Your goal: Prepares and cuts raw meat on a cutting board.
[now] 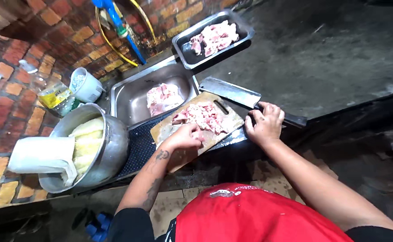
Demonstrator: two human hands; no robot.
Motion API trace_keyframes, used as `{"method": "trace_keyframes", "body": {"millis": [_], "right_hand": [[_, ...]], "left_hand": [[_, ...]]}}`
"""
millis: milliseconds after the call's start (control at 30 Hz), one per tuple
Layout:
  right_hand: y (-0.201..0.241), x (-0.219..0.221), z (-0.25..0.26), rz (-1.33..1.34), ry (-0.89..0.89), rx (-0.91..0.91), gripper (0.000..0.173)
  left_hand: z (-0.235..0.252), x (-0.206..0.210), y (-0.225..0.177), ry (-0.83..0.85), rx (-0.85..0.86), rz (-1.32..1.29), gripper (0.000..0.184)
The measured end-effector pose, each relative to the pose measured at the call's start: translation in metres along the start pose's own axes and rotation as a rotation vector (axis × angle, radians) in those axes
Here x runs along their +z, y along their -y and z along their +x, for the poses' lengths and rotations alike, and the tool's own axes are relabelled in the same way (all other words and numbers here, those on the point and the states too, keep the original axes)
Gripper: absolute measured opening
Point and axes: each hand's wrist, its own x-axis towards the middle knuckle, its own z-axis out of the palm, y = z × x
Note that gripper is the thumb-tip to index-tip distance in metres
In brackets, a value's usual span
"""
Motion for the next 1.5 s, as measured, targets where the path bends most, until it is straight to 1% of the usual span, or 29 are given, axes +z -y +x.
{"method": "trace_keyframes", "body": {"millis": [33, 100, 133, 167, 200, 233, 267, 333, 400, 467, 533, 600, 633, 700, 767, 833, 900, 933, 1000, 1100, 1167, 1200, 1267, 1300, 1333, 1367, 1400, 1433, 1500], "right_hand": [[0.000, -0.001, 0.001, 0.003, 0.010, 0.004, 0.044], [-0.001, -0.001, 0.000, 0.008, 0.031, 0.013, 0.043], [0.000, -0.002, -0.001, 0.010, 0.040, 0.017, 0.042], [0.001, -0.002, 0.000, 0.009, 0.047, 0.021, 0.041], [0.002, -0.003, 0.000, 0.008, 0.053, 0.028, 0.041], [0.002, -0.004, 0.001, 0.008, 0.053, 0.031, 0.040], [0.003, -0.004, 0.001, 0.008, 0.048, 0.030, 0.040], [0.001, -0.002, 0.002, 0.004, 0.043, 0.029, 0.041], [-0.001, -0.001, 0.000, 0.006, 0.048, 0.022, 0.041], [-0.002, 0.001, -0.002, 0.006, 0.034, 0.012, 0.041], [-0.003, 0.002, -0.001, 0.003, 0.027, 0.006, 0.042], [-0.003, 0.002, -0.001, 0.000, 0.029, 0.003, 0.043], [-0.003, 0.002, -0.001, -0.003, 0.030, 0.000, 0.044], [-0.002, 0.002, -0.002, -0.004, 0.028, -0.003, 0.043], [0.000, 0.001, -0.001, -0.008, 0.038, 0.005, 0.043], [0.000, 0.000, -0.001, -0.015, 0.048, 0.015, 0.043], [0.000, 0.000, -0.001, -0.021, 0.049, 0.016, 0.044], [-0.001, 0.001, -0.001, -0.021, 0.046, 0.016, 0.044], [-0.002, 0.002, -0.001, -0.020, 0.038, 0.012, 0.045], [-0.003, 0.002, -0.001, -0.001, 0.034, 0.011, 0.044], [-0.004, 0.002, -0.002, 0.012, 0.031, 0.012, 0.045], [-0.003, 0.002, -0.002, 0.013, 0.028, 0.009, 0.045], [-0.003, 0.002, -0.002, 0.012, 0.021, 0.006, 0.046], [-0.004, 0.002, -0.001, 0.011, 0.017, 0.003, 0.046], [-0.005, 0.003, -0.001, 0.011, 0.014, 0.000, 0.046], [-0.005, 0.004, -0.001, 0.011, 0.014, -0.002, 0.046], [-0.006, 0.004, -0.001, 0.009, 0.016, -0.005, 0.046], [-0.006, 0.005, -0.001, 0.004, 0.019, -0.006, 0.046], [-0.007, 0.005, -0.001, -0.002, 0.018, -0.009, 0.046]], "left_hand": [[0.013, -0.013, -0.004, -0.093, 0.052, -0.084, 0.033], [0.046, -0.049, -0.022, -0.358, 0.125, -0.344, 0.035], [0.064, -0.072, -0.034, -0.492, 0.144, -0.485, 0.041], [0.080, -0.096, -0.046, -0.612, 0.129, -0.561, 0.051], [0.092, -0.117, -0.057, -0.729, 0.105, -0.580, 0.058], [0.100, -0.134, -0.065, -0.817, 0.086, -0.555, 0.059], [0.101, -0.144, -0.070, -0.859, 0.080, -0.499, 0.056], [0.093, -0.143, -0.068, -0.823, 0.082, -0.288, 0.045], [0.074, -0.124, -0.049, -0.642, 0.073, -0.015, 0.036], [0.054, -0.104, -0.018, -0.370, -0.001, 0.164, 0.039], [0.042, -0.084, 0.014, -0.181, -0.093, 0.170, 0.051], [0.037, -0.062, 0.040, -0.152, -0.126, 0.120, 0.059], [0.036, -0.053, 0.049, -0.175, -0.132, 0.123, 0.059], [0.035, -0.040, 0.060, -0.270, -0.160, 0.120, 0.048], [0.032, -0.035, 0.070, -0.365, -0.183, -0.017, 0.036], [0.022, -0.032, 0.079, -0.452, -0.143, -0.372, 0.022], [0.006, -0.035, 0.080, -0.425, -0.067, -0.786, 0.015], [-0.002, -0.039, 0.080, -0.380, -0.037, -0.931, 0.020], [-0.013, -0.044, 0.079, -0.305, -0.014, -1.089, 0.034], [-0.018, -0.044, 0.073, -0.278, 0.016, -1.109, 0.028], [-0.017, -0.040, 0.067, -0.332, 0.054, -1.031, 0.022], [-0.019, -0.035, 0.061, -0.381, 0.057, -0.924, 0.026], [-0.033, -0.020, 0.043, -0.442, 0.026, -0.511, 0.044], [-0.039, -0.013, 0.039, -0.427, 0.022, -0.284, 0.055], [-0.041, -0.009, 0.038, -0.366, 0.011, -0.096, 0.064], [-0.041, -0.009, 0.038, -0.259, -0.013, 0.016, 0.067], [-0.040, -0.011, 0.039, -0.142, -0.039, 0.060, 0.063], [-0.039, -0.014, 0.040, -0.087, -0.057, 0.078, 0.055], [-0.040, -0.021, 0.039, -0.128, -0.091, 0.060, 0.040]]}}
